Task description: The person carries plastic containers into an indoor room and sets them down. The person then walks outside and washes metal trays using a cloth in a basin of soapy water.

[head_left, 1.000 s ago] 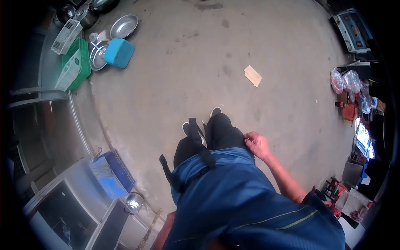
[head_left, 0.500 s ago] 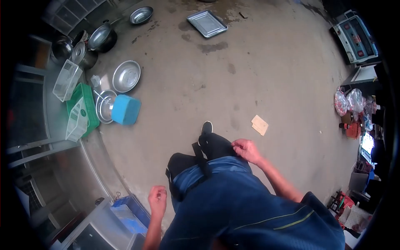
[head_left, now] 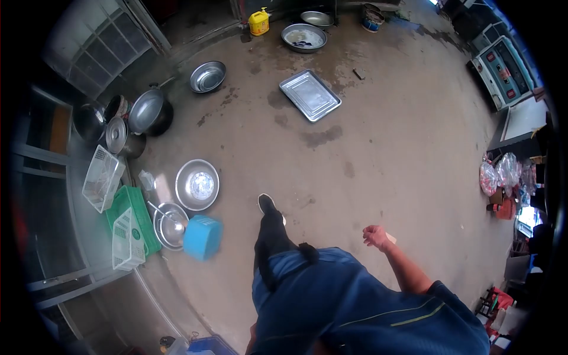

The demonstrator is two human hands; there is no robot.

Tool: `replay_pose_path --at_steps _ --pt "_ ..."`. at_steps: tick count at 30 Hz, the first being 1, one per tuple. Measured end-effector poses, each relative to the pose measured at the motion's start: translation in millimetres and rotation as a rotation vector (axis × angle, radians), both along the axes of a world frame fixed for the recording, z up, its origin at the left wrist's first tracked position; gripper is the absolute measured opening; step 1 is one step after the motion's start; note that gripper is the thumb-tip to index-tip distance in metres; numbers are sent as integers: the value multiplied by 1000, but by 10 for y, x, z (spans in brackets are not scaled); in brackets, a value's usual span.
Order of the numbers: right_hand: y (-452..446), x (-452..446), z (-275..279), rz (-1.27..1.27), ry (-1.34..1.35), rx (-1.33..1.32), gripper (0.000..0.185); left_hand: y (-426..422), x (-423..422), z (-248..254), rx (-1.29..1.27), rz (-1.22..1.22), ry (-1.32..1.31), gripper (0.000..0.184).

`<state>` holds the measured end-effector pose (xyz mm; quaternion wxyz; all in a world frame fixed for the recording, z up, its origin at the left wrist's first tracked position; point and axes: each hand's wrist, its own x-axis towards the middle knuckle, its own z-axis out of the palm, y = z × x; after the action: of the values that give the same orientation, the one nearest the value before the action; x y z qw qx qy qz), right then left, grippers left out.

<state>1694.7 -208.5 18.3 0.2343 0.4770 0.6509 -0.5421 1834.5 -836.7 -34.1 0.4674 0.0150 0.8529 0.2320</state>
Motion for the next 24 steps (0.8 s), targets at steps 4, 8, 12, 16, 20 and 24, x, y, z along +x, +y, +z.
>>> replay_pose_path --at_steps 4,8,12,16,20,24 --pt "-114 -409 57 -21 -159 5 21 429 -2000 259 199 459 -32 13" --pt "-354 -964 124 -264 -90 -61 21 785 -4301 675 271 789 -69 13" --pt "-397 -1718 -25 -297 14 -82 20 984 -6292 592 283 816 64 13" --pt "-155 -2500 -207 -212 12 -95 17 1517 -7517 659 341 823 168 13" --pt "442 -3234 -436 -300 -160 -145 17 1942 -7867 550 333 773 54 12" --pt "1255 -4239 -315 -286 -92 -85 16 2351 -7866 564 399 657 -36 14"
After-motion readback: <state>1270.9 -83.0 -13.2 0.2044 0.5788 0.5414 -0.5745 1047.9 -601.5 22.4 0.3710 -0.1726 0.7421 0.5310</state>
